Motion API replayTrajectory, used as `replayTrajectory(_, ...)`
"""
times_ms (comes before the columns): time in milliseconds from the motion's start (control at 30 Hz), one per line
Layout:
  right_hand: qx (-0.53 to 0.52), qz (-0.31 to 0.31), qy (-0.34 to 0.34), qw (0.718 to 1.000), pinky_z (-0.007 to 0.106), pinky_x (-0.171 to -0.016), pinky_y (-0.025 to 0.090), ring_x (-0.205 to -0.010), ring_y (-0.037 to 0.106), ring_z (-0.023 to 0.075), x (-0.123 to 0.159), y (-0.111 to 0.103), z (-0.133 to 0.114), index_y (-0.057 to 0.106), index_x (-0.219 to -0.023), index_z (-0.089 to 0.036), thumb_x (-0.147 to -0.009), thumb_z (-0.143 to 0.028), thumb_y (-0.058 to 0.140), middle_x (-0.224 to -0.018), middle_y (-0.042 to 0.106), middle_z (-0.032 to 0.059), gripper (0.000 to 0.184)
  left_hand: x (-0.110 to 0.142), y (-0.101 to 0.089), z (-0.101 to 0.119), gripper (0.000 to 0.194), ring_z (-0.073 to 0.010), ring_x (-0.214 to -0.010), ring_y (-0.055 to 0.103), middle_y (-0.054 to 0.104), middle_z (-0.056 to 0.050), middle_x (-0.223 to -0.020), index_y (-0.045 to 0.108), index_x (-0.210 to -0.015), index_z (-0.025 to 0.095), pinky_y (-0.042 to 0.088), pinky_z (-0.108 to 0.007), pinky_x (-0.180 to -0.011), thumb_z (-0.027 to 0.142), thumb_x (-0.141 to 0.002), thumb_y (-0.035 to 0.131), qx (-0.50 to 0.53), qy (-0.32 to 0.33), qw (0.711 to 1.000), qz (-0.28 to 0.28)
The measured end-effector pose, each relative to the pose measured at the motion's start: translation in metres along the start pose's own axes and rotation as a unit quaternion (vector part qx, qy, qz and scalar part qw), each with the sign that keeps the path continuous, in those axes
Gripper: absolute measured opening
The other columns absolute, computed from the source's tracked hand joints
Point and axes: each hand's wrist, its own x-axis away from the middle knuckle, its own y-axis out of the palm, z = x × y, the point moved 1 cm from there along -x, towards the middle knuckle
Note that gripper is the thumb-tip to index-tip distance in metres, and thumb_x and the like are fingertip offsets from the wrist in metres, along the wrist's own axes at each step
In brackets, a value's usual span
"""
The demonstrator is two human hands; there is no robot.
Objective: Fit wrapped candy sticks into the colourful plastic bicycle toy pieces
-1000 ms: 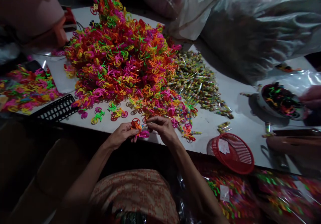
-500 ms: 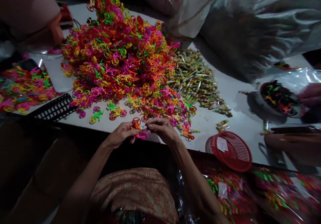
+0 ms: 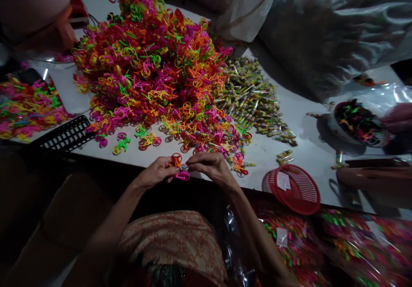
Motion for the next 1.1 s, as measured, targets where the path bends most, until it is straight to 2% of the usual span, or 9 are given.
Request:
replayTrajectory(200, 0.056, -0.009, -0.023, 0.998, 0.026, -0.061, 0.053, -0.063, 0.065, 0.0142, 0.000, -0.003, 0.000, 0.075, -0.073, -0.019, -0.071, -0.031, 0.074, -0.069, 0.069, 0.0022, 0.012, -0.006, 0.007, -0.002, 0.032, -0.0071, -0.049, 0.045, 0.053, 0.003, -0.061, 0.062, -0.079, 0.013, 0.038, -0.020, -0.048, 0.045, -0.072, 0.065, -0.103, 0.037, 0.994, 0.010)
replayTrajectory(300, 0.081, 0.065, -0.071, 0.992, 0.028, -0.067, 0.055, -0.069, 0.066, 0.0150, -0.008, -0.018, -0.007, 0.074, -0.080, -0.020, -0.074, -0.031, 0.072, -0.078, 0.071, 0.0028, 0.012, -0.010, -0.002, 0.008, 0.032, -0.0093, -0.055, 0.052, 0.061, -0.002, -0.081, 0.061, -0.101, 0.014, 0.044, -0.023, -0.054, 0.036, -0.078, 0.059, -0.209, 0.096, 0.961, 0.154)
replayTrajectory(367, 0.112, 0.140, -0.114, 0.977, 0.032, -0.073, 0.056, -0.077, 0.068, 0.0173, -0.016, -0.030, -0.013, 0.074, -0.089, -0.022, -0.079, -0.033, 0.068, -0.087, 0.072, 0.0040, 0.016, -0.008, -0.017, 0.016, 0.033, -0.0137, -0.067, 0.059, 0.062, -0.008, -0.099, 0.059, -0.109, 0.016, 0.049, -0.028, -0.064, 0.031, -0.081, 0.055, -0.331, 0.128, 0.887, 0.295)
replayTrajectory(433, 0.198, 0.208, -0.166, 0.943, 0.039, -0.086, 0.053, -0.095, 0.066, 0.0214, -0.020, -0.040, -0.018, 0.072, -0.100, -0.024, -0.080, -0.032, 0.066, -0.101, 0.072, 0.0054, 0.022, -0.002, -0.035, 0.021, 0.028, -0.0218, -0.087, 0.062, 0.062, -0.012, -0.106, 0.062, -0.106, 0.016, 0.049, -0.034, -0.078, 0.028, -0.083, 0.051, -0.486, 0.135, 0.774, 0.382)
replayTrajectory(500, 0.309, 0.247, -0.209, 0.895, 0.044, -0.099, 0.045, -0.114, 0.058, 0.0241, -0.016, -0.044, -0.018, 0.070, -0.108, -0.027, -0.080, -0.030, 0.066, -0.118, 0.067, 0.0060, 0.029, 0.000, -0.054, 0.020, 0.029, -0.0298, -0.101, 0.058, 0.062, -0.015, -0.106, 0.064, -0.104, 0.015, 0.046, -0.040, -0.086, 0.027, -0.082, 0.050, -0.613, 0.125, 0.684, 0.376)
replayTrajectory(600, 0.403, 0.271, -0.222, 0.846, 0.041, -0.099, 0.044, -0.116, 0.057, 0.0219, -0.004, -0.052, -0.006, 0.067, -0.112, -0.026, -0.084, -0.026, 0.059, -0.123, 0.063, 0.0071, 0.029, -0.009, -0.079, 0.011, 0.031, -0.0307, -0.095, 0.059, 0.064, -0.016, -0.097, 0.064, -0.104, 0.015, 0.046, -0.040, -0.080, 0.026, -0.084, 0.042, -0.693, 0.128, 0.632, 0.322)
replayTrajectory(733, 0.481, 0.316, -0.112, 0.810, 0.031, -0.079, 0.051, -0.087, 0.065, 0.0176, 0.009, -0.101, 0.006, 0.066, -0.112, -0.021, -0.086, -0.024, 0.051, -0.114, 0.064, 0.0093, 0.030, -0.028, -0.090, 0.008, 0.023, -0.0269, -0.085, 0.059, 0.063, -0.009, -0.088, 0.063, -0.090, 0.020, 0.044, -0.034, -0.069, 0.032, -0.078, 0.048, -0.652, 0.159, 0.663, 0.332)
replayTrajectory(900, 0.651, 0.333, 0.192, 0.654, 0.029, -0.069, 0.044, -0.084, 0.062, 0.0204, 0.007, -0.187, -0.012, 0.070, -0.099, -0.016, -0.084, -0.012, 0.042, -0.102, 0.066, 0.0119, 0.033, -0.026, -0.076, 0.015, 0.014, -0.0200, -0.070, 0.055, 0.058, -0.001, -0.072, 0.055, -0.066, 0.022, 0.040, -0.030, -0.061, 0.036, -0.066, 0.058, -0.464, 0.199, 0.763, 0.404)
replayTrajectory(1100, 0.714, 0.244, 0.209, 0.622, 0.030, -0.069, 0.039, -0.092, 0.060, 0.0231, -0.018, -0.208, -0.013, 0.062, -0.114, -0.015, -0.087, -0.010, 0.037, -0.120, 0.058, 0.0165, 0.038, -0.022, -0.039, 0.011, 0.033, -0.0129, -0.052, 0.053, 0.059, 0.003, -0.061, 0.057, -0.075, 0.019, 0.043, -0.025, -0.049, 0.039, -0.053, 0.072, -0.086, 0.101, 0.899, 0.417)
